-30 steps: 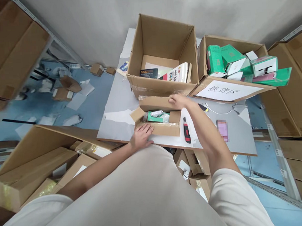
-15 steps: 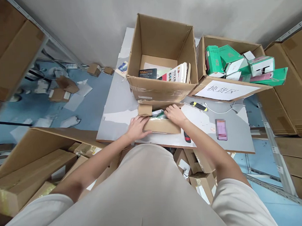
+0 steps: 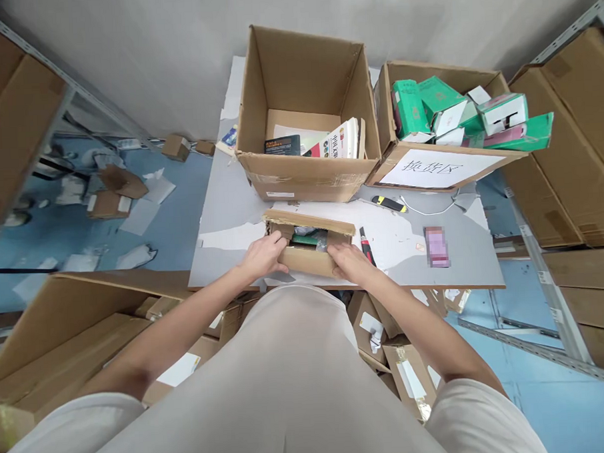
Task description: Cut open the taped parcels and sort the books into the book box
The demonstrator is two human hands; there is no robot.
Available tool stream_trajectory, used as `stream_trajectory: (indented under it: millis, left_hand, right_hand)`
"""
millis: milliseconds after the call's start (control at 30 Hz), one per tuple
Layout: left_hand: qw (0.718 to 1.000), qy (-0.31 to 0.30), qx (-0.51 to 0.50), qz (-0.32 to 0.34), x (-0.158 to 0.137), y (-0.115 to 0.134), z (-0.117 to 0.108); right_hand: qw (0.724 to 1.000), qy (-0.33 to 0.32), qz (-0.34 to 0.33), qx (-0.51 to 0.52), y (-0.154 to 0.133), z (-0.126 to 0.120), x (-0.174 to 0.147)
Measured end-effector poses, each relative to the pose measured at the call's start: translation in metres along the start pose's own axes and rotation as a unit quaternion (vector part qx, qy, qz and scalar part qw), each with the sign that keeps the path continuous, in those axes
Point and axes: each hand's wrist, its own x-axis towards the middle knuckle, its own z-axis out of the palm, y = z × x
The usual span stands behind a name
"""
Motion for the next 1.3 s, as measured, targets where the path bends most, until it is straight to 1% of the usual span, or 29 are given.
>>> stream_trajectory:
  millis: [133, 233, 267, 333, 400, 433, 467, 500, 567, 633, 667, 767, 867, 967, 1067, 1200, 1300]
  left_hand:
    - [1.0, -0.026, 0.018, 0.002, -0.009, 0.007, 0.01]
    - [0.999, -0.043, 0.012, -0.01, -0.006, 0.011, 0.012]
    - [0.999, -0.049, 0.007, -0.012, -0.003, 0.012, 0.009]
    - [0.999, -0.049, -0.011, -0.004, 0.004, 0.013, -0.004]
    - [0.999, -0.027, -0.034, 0.02, 0.014, 0.01, -0.022]
    - [0.998, -0.011, -0.046, 0.038, 0.02, 0.007, -0.03]
    - [0.996, 0.008, -0.056, 0.062, 0.026, 0.003, -0.036]
    - [0.994, 0.028, -0.06, 0.089, 0.033, -0.002, -0.039]
    - [0.987, 0.059, -0.047, 0.144, 0.048, -0.016, -0.038]
    - [0.983, 0.066, -0.021, 0.173, 0.062, -0.031, -0.026]
    - [0.983, 0.056, -0.015, 0.173, 0.069, -0.038, -0.018]
    - [0.989, 0.013, -0.032, 0.142, 0.084, -0.055, 0.005]
    - [0.994, -0.023, -0.051, 0.093, 0.092, -0.062, 0.016]
    - [0.997, -0.053, -0.036, 0.039, 0.096, -0.064, 0.017]
    - [0.998, -0.062, -0.019, 0.001, 0.097, -0.063, 0.014]
    - [0.997, -0.069, -0.01, -0.028, 0.098, -0.06, 0.014]
    - [0.996, -0.069, -0.01, -0.047, 0.1, -0.057, 0.016]
  right_hand:
    - [0.999, 0.04, -0.022, -0.02, -0.005, 0.018, -0.011]
    - [0.999, 0.036, -0.023, -0.018, 0.002, 0.025, -0.015]
    - [0.999, 0.03, -0.028, -0.007, 0.006, 0.025, -0.015]
    - [0.998, 0.026, -0.059, 0.021, 0.017, 0.019, -0.012]
    - [0.993, 0.028, -0.107, 0.043, 0.028, 0.008, -0.007]
    - [0.991, 0.022, -0.124, 0.05, 0.032, 0.001, -0.003]
    - [0.99, 0.007, -0.128, 0.056, 0.035, -0.004, 0.0]
    - [0.991, -0.016, -0.119, 0.061, 0.036, -0.009, 0.003]
    - [0.993, -0.065, -0.082, 0.062, 0.035, -0.017, 0.008]
    - [0.993, -0.102, -0.039, 0.036, 0.031, -0.021, 0.011]
    - [0.993, -0.111, -0.021, 0.017, 0.028, -0.023, 0.011]
    - [0.993, -0.116, 0.022, -0.03, 0.019, -0.023, 0.006]
    - [0.995, -0.088, 0.035, -0.045, 0.011, -0.018, -0.009]
    - [0.997, -0.036, 0.027, -0.057, 0.005, -0.006, -0.025]
    - [0.998, 0.0, 0.031, -0.056, 0.0, 0.007, -0.037]
    - [0.997, 0.028, 0.042, -0.06, -0.01, 0.021, -0.045]
    - [0.996, 0.035, 0.054, -0.068, -0.016, 0.029, -0.051]
